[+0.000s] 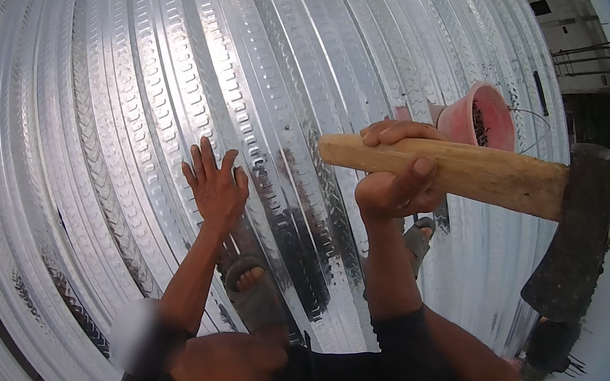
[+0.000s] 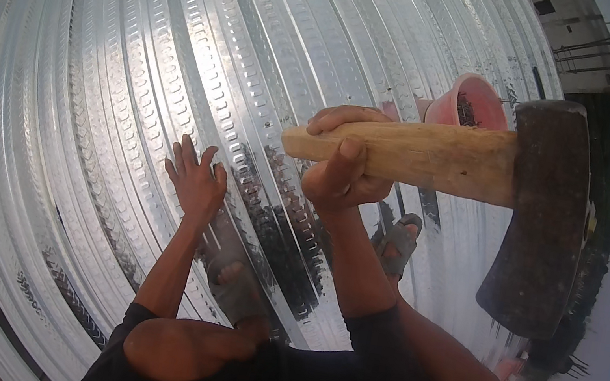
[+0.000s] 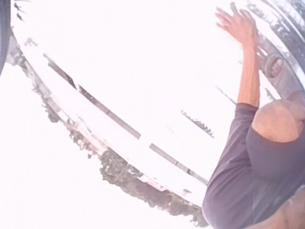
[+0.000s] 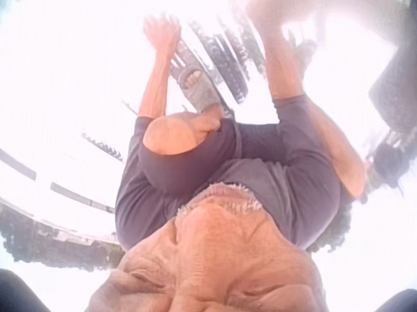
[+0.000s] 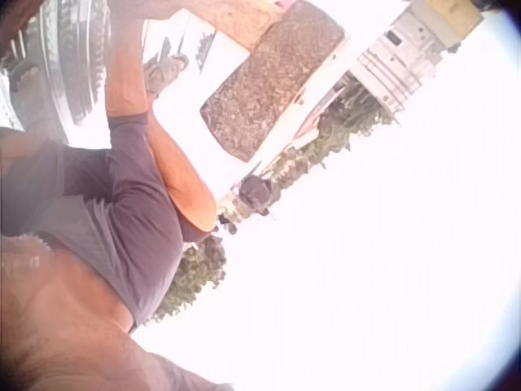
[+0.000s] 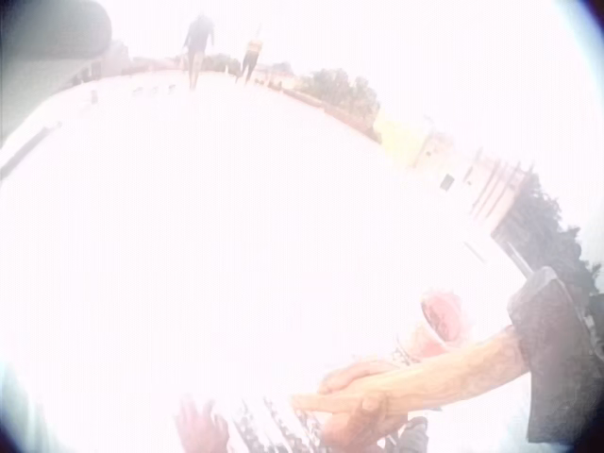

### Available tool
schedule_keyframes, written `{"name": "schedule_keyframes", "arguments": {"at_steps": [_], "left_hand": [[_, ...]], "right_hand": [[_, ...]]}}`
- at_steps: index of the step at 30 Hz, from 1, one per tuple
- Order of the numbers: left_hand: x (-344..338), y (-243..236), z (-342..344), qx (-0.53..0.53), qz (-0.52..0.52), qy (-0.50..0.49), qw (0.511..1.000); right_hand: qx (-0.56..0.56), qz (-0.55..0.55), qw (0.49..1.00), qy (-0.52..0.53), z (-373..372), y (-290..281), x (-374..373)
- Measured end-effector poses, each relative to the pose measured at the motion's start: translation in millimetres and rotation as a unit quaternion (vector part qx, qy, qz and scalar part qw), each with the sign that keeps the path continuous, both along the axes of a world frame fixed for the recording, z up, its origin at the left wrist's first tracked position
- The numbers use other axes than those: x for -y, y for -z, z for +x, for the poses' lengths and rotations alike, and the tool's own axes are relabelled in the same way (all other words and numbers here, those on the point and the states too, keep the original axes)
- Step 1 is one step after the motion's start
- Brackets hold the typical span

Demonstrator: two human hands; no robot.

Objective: The person walks on a corrugated metal roof and uses a hammer to drive nails from a bucket into the roof sheets to secure them. The person moves along the roof, repeatedly picking nails and hammering them into place.

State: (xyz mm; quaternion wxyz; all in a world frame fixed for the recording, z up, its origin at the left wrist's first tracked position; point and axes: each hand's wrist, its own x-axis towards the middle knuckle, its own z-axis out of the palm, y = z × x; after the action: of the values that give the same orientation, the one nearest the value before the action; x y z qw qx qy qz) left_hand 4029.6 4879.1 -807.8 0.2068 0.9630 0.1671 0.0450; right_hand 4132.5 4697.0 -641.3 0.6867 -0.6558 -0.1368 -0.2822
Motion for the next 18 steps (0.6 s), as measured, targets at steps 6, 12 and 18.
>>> {"name": "schedule_keyframes", "arguments": {"at_steps": [6,12,18], "left_hand": [[17.7,-5.9,-5.1,-0.036,-0.028,0.006,0.999],[-0.3,3.1,0.3,-0.009,-0.003,-0.005,1.0],[14.4,-4.3,5.7,-0.007,-0.016,0.009,1.0]], "right_hand": [[-0.447,-0.457,0.768,-0.028,-56.9,170.9,21.0],[-0.195,-0.194,0.961,-0.025,2.5,49.2,-1.9],[-0.083,-0.069,0.993,0.051,-30.8,44.1,17.5]]}}
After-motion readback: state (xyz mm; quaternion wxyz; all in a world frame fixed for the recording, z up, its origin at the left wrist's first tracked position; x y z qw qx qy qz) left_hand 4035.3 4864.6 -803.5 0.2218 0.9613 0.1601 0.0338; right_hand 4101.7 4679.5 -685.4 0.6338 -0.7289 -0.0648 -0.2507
